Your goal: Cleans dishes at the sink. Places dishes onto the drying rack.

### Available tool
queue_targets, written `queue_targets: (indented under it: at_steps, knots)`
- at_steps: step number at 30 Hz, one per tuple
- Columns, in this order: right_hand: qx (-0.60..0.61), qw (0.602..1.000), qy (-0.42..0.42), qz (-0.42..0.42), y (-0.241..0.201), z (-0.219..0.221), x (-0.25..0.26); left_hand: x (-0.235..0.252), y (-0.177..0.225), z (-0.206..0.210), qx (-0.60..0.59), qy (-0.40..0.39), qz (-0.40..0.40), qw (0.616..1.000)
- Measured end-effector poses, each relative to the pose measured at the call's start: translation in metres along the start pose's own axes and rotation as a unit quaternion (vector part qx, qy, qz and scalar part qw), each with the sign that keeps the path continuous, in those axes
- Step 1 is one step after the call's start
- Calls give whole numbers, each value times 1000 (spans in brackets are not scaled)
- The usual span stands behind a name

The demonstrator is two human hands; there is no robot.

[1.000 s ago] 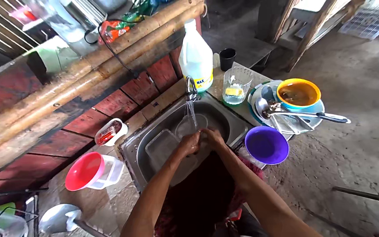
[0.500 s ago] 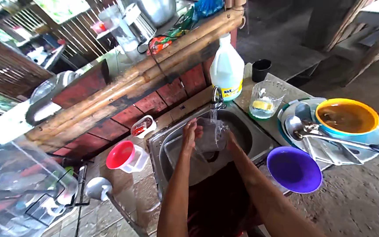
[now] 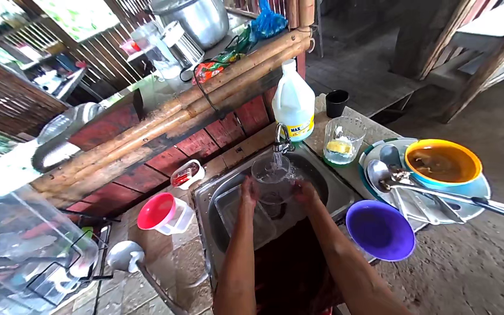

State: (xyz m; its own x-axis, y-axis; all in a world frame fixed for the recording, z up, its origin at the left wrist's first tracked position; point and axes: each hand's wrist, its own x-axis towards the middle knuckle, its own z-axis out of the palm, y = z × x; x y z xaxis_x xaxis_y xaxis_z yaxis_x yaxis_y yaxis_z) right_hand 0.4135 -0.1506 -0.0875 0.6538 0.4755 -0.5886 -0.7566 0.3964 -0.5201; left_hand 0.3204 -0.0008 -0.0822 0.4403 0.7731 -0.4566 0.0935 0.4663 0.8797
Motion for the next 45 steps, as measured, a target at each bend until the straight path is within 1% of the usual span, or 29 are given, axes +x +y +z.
queue_targets:
  at_steps: [1,2,3,4,5,6,7,8,9,11,12,15,16,18,19,21,22,25,26,27,28,30,31,33,35,37,39,42,45]
  knots:
    - [5,1000,3,-23,-2,2,-3,-8,2,-2,41,5,16,999]
    - [-8,999,6,-48,-5,6,-6,-16,2,-2,68,-7,61,996]
    - [-36,997,8,-71,-7,11,-8,-24,2,3,114,-16,142,983]
    - [-71,994,2,-88,-10,16,-9,-32,1,11,194,-24,230,953]
    - [-109,989,-6,-103,-11,22,-10,-42,4,23,283,-36,304,909]
    - [-150,981,-15,-119,-12,28,-13,-53,10,38,377,-54,348,857]
    - [-191,972,-24,-137,-11,35,-18,-61,17,52,465,-74,362,804]
    - [-239,958,-39,-151,-10,41,-25,-63,23,65,524,-85,355,769]
    - [-283,944,-51,-160,-9,47,-32,-61,34,73,556,-90,329,758]
    - [-311,932,-104,-152,-11,52,-39,-52,61,81,596,-100,255,755]
    - [-307,932,-119,-150,-12,55,-39,-47,71,83,590,-114,222,768]
    - [-300,934,-103,-165,-19,57,-33,-58,70,94,501,-133,207,830]
    - [-309,930,-94,-174,-24,54,-33,-61,63,96,482,-139,217,838]
    - [-344,917,-104,-174,-37,46,-35,-42,50,99,509,-133,238,816]
    - [-363,910,-110,-167,-43,44,-38,-28,47,98,536,-131,229,802]
    - [-382,902,-103,-173,-44,41,-37,-3,44,100,550,-150,193,798]
    - [-377,903,-89,-188,-42,40,-34,2,40,104,554,-149,198,795]
    - [-297,929,-20,-222,-35,35,-25,-16,17,112,593,-85,321,733]
    - [-251,943,4,-218,-35,35,-28,-22,13,112,594,-69,341,725]
    - [-203,956,25,-210,-36,37,-31,-25,13,111,593,-57,334,730]
    - [-155,966,42,-201,-36,38,-34,-28,17,109,586,-48,302,750]
    - [-68,979,66,-183,-33,38,-38,-20,27,98,539,-53,225,810]
    - [-37,982,72,-173,-32,40,-40,-12,29,92,520,-65,209,826]
    - [-11,985,78,-155,-28,44,-37,2,25,79,496,-88,230,833]
    - [-45,990,38,-132,-22,42,-21,0,18,64,504,-78,288,810]
    - [-121,987,-24,-102,-16,40,9,-7,10,43,546,-65,341,763]
    - [-178,979,-73,-72,-15,45,38,-13,7,25,575,-86,341,739]
    - [-259,962,-77,-41,-12,67,48,-23,10,15,591,-119,273,750]
    - [-367,923,-84,-78,-8,75,46,-27,16,15,549,-150,205,796]
